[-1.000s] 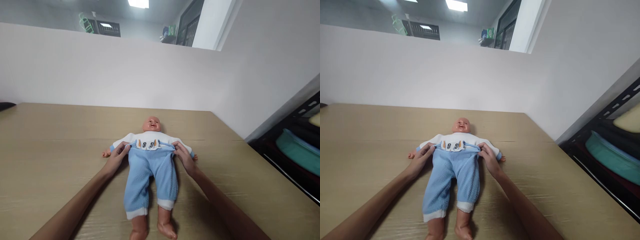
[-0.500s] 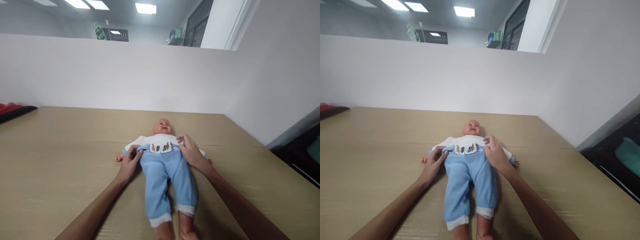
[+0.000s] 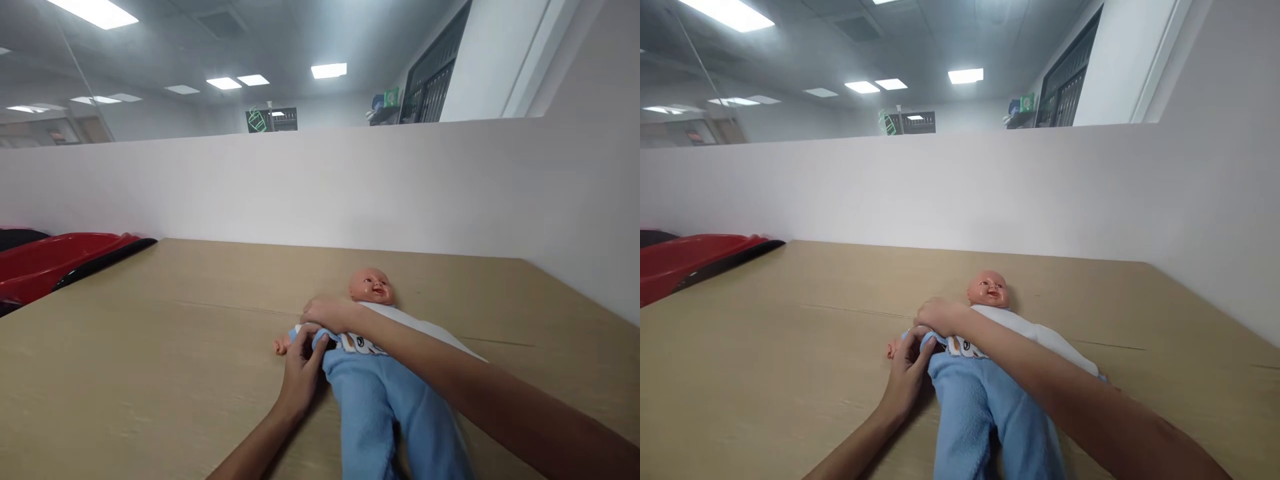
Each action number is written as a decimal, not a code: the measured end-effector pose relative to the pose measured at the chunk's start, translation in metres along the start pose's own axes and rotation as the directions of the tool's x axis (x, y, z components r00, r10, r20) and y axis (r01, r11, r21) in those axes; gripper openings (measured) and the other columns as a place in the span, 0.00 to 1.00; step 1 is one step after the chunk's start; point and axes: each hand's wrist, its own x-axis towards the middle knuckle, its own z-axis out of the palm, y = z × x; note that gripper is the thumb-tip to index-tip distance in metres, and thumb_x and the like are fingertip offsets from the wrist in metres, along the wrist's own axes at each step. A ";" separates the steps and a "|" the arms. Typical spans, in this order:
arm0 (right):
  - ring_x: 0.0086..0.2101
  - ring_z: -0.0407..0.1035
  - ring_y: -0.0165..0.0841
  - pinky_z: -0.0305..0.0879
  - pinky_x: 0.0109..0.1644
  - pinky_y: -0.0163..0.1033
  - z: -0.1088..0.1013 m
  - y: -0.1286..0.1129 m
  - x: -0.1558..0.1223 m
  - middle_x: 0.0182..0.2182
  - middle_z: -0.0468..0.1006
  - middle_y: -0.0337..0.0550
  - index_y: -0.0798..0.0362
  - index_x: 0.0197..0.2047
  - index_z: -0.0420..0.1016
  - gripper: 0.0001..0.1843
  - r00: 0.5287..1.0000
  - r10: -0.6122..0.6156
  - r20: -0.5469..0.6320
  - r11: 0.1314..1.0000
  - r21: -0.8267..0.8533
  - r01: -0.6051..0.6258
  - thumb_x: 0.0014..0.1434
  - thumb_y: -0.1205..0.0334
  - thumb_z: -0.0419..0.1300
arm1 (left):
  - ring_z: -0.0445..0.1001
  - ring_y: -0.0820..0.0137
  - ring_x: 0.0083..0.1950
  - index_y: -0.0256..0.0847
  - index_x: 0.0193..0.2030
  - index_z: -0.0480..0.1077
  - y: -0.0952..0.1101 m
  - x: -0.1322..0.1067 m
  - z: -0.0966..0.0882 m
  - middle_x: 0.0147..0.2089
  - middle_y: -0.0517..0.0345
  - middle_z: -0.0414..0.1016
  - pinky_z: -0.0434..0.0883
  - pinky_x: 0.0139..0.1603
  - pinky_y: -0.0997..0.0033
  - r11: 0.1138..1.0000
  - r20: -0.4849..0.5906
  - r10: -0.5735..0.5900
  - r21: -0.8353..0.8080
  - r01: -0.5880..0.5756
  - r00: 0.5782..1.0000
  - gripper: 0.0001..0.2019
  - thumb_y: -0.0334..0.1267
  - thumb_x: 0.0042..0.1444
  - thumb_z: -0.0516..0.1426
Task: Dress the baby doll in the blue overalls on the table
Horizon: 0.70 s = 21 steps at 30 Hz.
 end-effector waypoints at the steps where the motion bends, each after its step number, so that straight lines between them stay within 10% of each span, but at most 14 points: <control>1: 0.38 0.77 0.41 0.69 0.46 0.42 -0.001 0.000 -0.001 0.34 0.87 0.46 0.51 0.35 0.84 0.10 1.000 -0.005 -0.017 1.000 -0.001 0.005 0.50 0.74 0.67 | 0.74 0.57 0.48 0.44 0.46 0.76 0.001 0.000 0.000 0.44 0.53 0.79 0.69 0.52 0.63 1.000 0.005 -0.001 0.003 0.001 1.000 0.13 0.52 0.67 0.62; 7: 0.44 0.75 0.39 0.68 0.49 0.40 -0.018 0.007 -0.044 0.46 0.84 0.45 0.52 0.54 0.77 0.22 0.959 0.070 -0.274 0.967 0.254 0.002 0.57 0.71 0.60 | 0.72 0.54 0.49 0.45 0.45 0.78 0.002 -0.008 -0.005 0.44 0.50 0.77 0.66 0.59 0.59 0.976 0.006 0.125 0.181 -0.124 0.992 0.11 0.49 0.68 0.62; 14: 0.47 0.76 0.39 0.68 0.54 0.42 -0.009 0.010 -0.081 0.45 0.85 0.44 0.52 0.46 0.77 0.23 0.959 0.071 -0.275 0.922 0.384 0.042 0.46 0.78 0.57 | 0.70 0.56 0.45 0.47 0.42 0.76 0.003 -0.024 -0.005 0.41 0.52 0.76 0.67 0.55 0.59 0.973 -0.015 0.193 0.132 -0.189 0.981 0.14 0.56 0.66 0.63; 18: 0.49 0.75 0.41 0.65 0.60 0.45 -0.005 0.009 -0.077 0.46 0.85 0.45 0.50 0.44 0.79 0.17 0.972 -0.016 -0.236 0.943 0.318 0.093 0.51 0.73 0.62 | 0.68 0.65 0.37 0.47 0.41 0.72 0.009 -0.011 0.003 0.34 0.61 0.71 0.68 0.41 0.68 0.997 -0.184 -0.018 -0.074 0.004 0.983 0.20 0.62 0.61 0.65; 21: 0.48 0.73 0.42 0.65 0.60 0.47 -0.002 0.011 -0.073 0.44 0.84 0.47 0.51 0.45 0.81 0.13 0.987 0.008 -0.159 0.919 0.390 0.055 0.55 0.65 0.66 | 0.70 0.68 0.34 0.45 0.40 0.70 0.009 0.011 0.006 0.33 0.63 0.72 0.68 0.35 0.71 0.965 -0.087 -0.201 -0.186 0.183 0.976 0.24 0.64 0.56 0.67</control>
